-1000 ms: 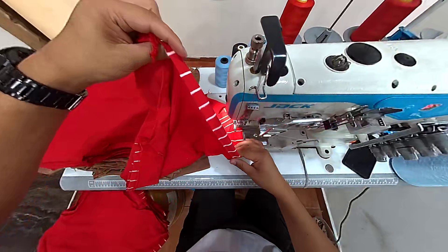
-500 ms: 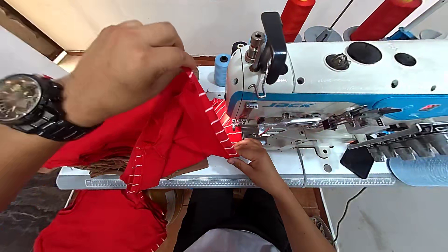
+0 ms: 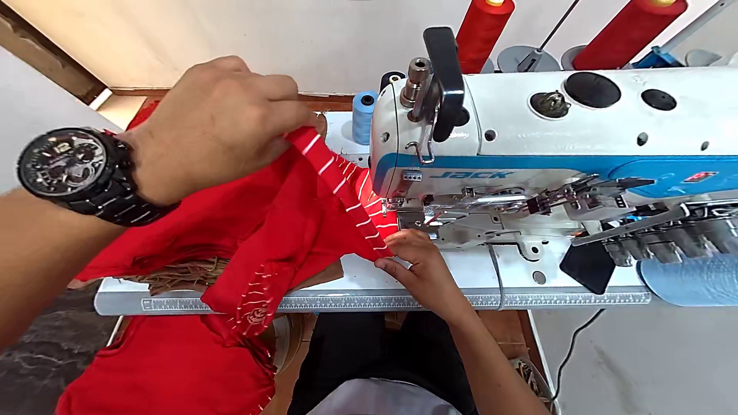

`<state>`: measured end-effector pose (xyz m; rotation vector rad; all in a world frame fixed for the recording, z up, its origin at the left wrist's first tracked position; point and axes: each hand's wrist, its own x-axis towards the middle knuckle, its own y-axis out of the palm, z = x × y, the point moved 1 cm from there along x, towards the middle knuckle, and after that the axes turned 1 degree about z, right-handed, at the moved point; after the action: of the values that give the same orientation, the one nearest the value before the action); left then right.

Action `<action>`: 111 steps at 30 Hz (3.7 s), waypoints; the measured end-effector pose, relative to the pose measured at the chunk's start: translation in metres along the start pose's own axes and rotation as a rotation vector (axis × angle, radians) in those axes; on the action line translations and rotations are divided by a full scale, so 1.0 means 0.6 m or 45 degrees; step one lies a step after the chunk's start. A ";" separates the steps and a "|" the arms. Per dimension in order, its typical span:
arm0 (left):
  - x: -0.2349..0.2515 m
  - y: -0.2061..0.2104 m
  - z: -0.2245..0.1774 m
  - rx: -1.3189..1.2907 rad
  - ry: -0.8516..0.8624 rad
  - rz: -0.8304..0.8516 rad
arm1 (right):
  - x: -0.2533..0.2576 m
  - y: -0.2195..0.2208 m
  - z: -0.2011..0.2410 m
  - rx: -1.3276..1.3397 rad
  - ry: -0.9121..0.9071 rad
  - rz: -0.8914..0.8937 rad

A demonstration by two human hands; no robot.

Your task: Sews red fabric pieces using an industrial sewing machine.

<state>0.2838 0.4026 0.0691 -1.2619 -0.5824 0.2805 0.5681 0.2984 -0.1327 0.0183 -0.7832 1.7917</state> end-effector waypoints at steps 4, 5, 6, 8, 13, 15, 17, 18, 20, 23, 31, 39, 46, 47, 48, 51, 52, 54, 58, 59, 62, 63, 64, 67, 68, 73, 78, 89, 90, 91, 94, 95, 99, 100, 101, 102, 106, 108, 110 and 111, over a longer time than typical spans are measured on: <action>-0.007 0.025 0.009 -0.854 -0.169 -0.103 | -0.001 0.001 -0.002 0.012 -0.018 -0.007; -0.007 0.032 0.009 -1.113 -0.161 -0.079 | -0.001 0.001 -0.002 0.018 -0.018 -0.005; -0.007 0.037 0.007 -1.270 -0.144 -0.061 | -0.001 0.000 -0.001 0.021 -0.011 0.000; -0.004 0.041 0.007 -1.224 -0.006 -0.023 | -0.001 -0.001 -0.001 0.012 -0.008 0.001; 0.001 0.013 0.001 0.050 0.288 0.077 | 0.000 0.000 0.001 -0.009 0.009 0.005; -0.006 0.018 0.000 0.072 0.148 -0.019 | 0.001 0.001 0.001 -0.010 0.009 -0.011; -0.011 0.026 0.004 -0.264 -0.102 -0.130 | 0.000 0.002 0.000 -0.010 0.008 -0.020; -0.012 0.029 0.007 -0.474 -0.213 -0.145 | 0.000 0.002 0.000 -0.010 0.009 -0.021; -0.010 0.037 0.015 -0.969 -0.249 -0.069 | 0.001 0.003 0.001 -0.006 0.007 -0.023; 0.003 0.039 0.019 -1.340 -0.058 0.023 | 0.001 0.003 0.001 0.006 0.003 -0.022; 0.025 -0.010 0.001 -0.156 0.264 0.064 | 0.001 0.002 0.001 0.009 0.016 -0.024; 0.018 -0.002 -0.001 -0.838 0.114 0.120 | 0.001 0.010 0.004 0.014 0.028 -0.075; 0.013 -0.014 -0.019 -0.041 0.142 0.228 | 0.001 0.017 0.006 0.000 0.023 -0.096; 0.010 -0.009 -0.023 -0.001 0.077 0.187 | 0.001 0.018 0.005 -0.001 0.026 -0.100; 0.007 -0.002 -0.025 -0.056 0.015 0.134 | 0.002 0.018 0.005 -0.007 0.025 -0.107; -0.006 0.017 -0.011 -0.706 -0.108 0.118 | 0.001 0.018 0.004 -0.003 0.023 -0.121; -0.008 0.018 -0.007 -0.970 -0.132 0.166 | 0.001 0.018 0.005 0.005 0.029 -0.118; -0.008 0.018 -0.008 -1.151 -0.122 0.207 | 0.002 0.017 0.006 0.017 0.043 -0.105; 0.008 0.006 -0.007 -0.629 0.084 0.204 | 0.001 0.019 0.005 0.010 0.022 -0.112; 0.010 0.002 -0.004 -0.445 0.121 0.218 | 0.001 0.018 0.006 0.007 0.019 -0.109; 0.008 0.004 0.013 -0.179 0.209 0.268 | 0.001 0.018 0.006 -0.004 0.025 -0.097; 0.007 0.005 0.017 -0.168 0.211 0.283 | 0.001 0.018 0.005 -0.004 0.028 -0.093; 0.007 0.005 0.017 -0.190 0.203 0.296 | 0.001 0.017 0.005 -0.001 0.032 -0.089; 0.006 0.010 0.010 -0.353 0.180 0.294 | 0.001 0.016 0.005 0.000 0.030 -0.083; 0.006 0.012 0.008 -0.387 0.195 0.299 | 0.001 0.016 0.004 -0.007 0.025 -0.078; 0.002 0.004 -0.001 -0.091 0.211 0.364 | 0.001 0.013 0.003 -0.038 -0.003 -0.036; 0.005 0.001 0.009 -0.244 0.265 0.313 | 0.001 0.010 0.004 -0.038 -0.006 -0.010; -0.015 0.011 0.025 -0.548 0.150 0.514 | -0.003 0.009 0.001 -0.018 -0.005 0.044; -0.018 0.011 0.024 -0.622 0.109 0.537 | -0.003 0.009 0.001 -0.018 -0.003 0.042; -0.020 0.011 0.024 -0.678 0.078 0.561 | -0.003 0.009 0.001 -0.020 -0.002 0.039; -0.025 -0.005 0.023 -0.474 0.007 0.705 | -0.002 0.008 0.002 -0.025 -0.005 0.042; -0.026 -0.009 0.024 -0.371 0.013 0.721 | -0.001 0.008 0.002 -0.028 -0.006 0.042; -0.038 -0.013 0.038 -0.393 0.077 0.620 | -0.001 0.008 0.002 -0.049 0.002 0.043; -0.039 -0.017 0.036 -0.471 0.057 0.620 | -0.001 0.008 0.003 -0.050 -0.003 0.043; -0.040 -0.020 0.027 -0.544 0.037 0.608 | -0.001 0.007 0.004 -0.048 -0.010 0.045; -0.041 -0.019 0.013 -0.648 0.044 0.542 | -0.002 0.007 0.007 -0.049 -0.016 0.049; -0.054 -0.019 -0.099 -0.917 0.120 0.260 | -0.035 0.014 0.032 -0.072 -0.082 0.115; -0.069 0.013 -0.134 -0.720 -0.135 0.092 | -0.072 0.023 0.037 -0.014 -0.060 0.160; -0.081 0.097 -0.144 -0.747 -0.670 0.064 | -0.098 0.035 0.033 0.101 -0.059 0.171; -0.090 0.152 -0.147 -0.897 -0.918 0.091 | -0.109 0.040 0.029 0.148 -0.056 0.172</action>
<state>0.2989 0.3307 -0.0479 -1.8655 -1.3328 0.6369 0.5658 0.2308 -0.1562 0.0833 -0.7250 1.9688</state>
